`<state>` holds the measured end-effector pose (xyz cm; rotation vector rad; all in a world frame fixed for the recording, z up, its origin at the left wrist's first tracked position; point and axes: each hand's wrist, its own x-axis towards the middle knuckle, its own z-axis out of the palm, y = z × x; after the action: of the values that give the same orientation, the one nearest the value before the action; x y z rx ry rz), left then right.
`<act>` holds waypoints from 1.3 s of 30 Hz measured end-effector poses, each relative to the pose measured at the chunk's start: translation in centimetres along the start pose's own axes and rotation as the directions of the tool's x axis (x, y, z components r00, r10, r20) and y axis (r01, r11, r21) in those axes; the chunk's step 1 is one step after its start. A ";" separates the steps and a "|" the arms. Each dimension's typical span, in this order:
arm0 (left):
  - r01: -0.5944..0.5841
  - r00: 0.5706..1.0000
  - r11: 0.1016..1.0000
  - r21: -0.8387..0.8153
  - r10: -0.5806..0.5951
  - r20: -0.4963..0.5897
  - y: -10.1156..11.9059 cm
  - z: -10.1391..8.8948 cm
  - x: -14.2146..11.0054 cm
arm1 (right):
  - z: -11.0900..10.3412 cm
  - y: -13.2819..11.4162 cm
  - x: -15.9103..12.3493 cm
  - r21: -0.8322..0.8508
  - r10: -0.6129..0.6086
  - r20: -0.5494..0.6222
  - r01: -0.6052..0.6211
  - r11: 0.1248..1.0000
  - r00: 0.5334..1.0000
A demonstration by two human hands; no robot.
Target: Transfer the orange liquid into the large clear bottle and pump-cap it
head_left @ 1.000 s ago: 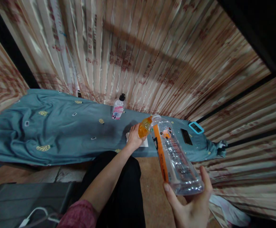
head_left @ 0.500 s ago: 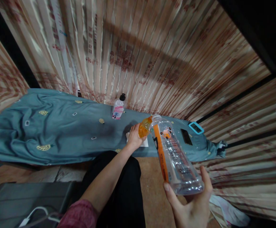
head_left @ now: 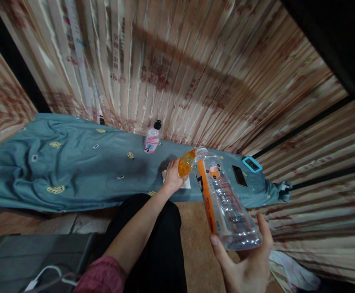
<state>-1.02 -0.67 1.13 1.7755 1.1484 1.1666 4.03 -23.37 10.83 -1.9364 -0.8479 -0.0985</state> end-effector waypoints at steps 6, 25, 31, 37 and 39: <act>0.015 1.000 1.000 -0.003 -0.015 0.004 0.2 -0.1 -0.1 | 0.0 -0.1 0.0 -0.009 0.017 -0.004 -0.017 1.000 1.000; 0.010 1.000 1.000 0.003 -0.010 0.009 0.2 -0.1 0.0 | 0.1 0.0 0.0 -0.001 0.003 -0.010 -0.003 1.000 1.000; 0.015 1.000 1.000 0.009 -0.015 0.008 0.2 -0.1 -0.1 | 0.1 0.0 0.0 -0.020 -0.002 -0.017 0.001 1.000 1.000; 0.000 1.000 1.000 0.012 0.000 0.002 0.1 -0.1 0.0 | 0.1 0.1 0.0 0.007 0.014 -0.017 -0.014 1.000 1.000; 0.011 1.000 1.000 0.016 -0.011 0.007 0.1 -0.1 0.0 | 0.1 0.3 0.1 -0.002 -0.001 -0.018 0.001 1.000 1.000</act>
<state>-1.07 -0.72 1.24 1.7817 1.1648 1.1473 4.31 -23.35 10.59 -1.9345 -0.8368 -0.1178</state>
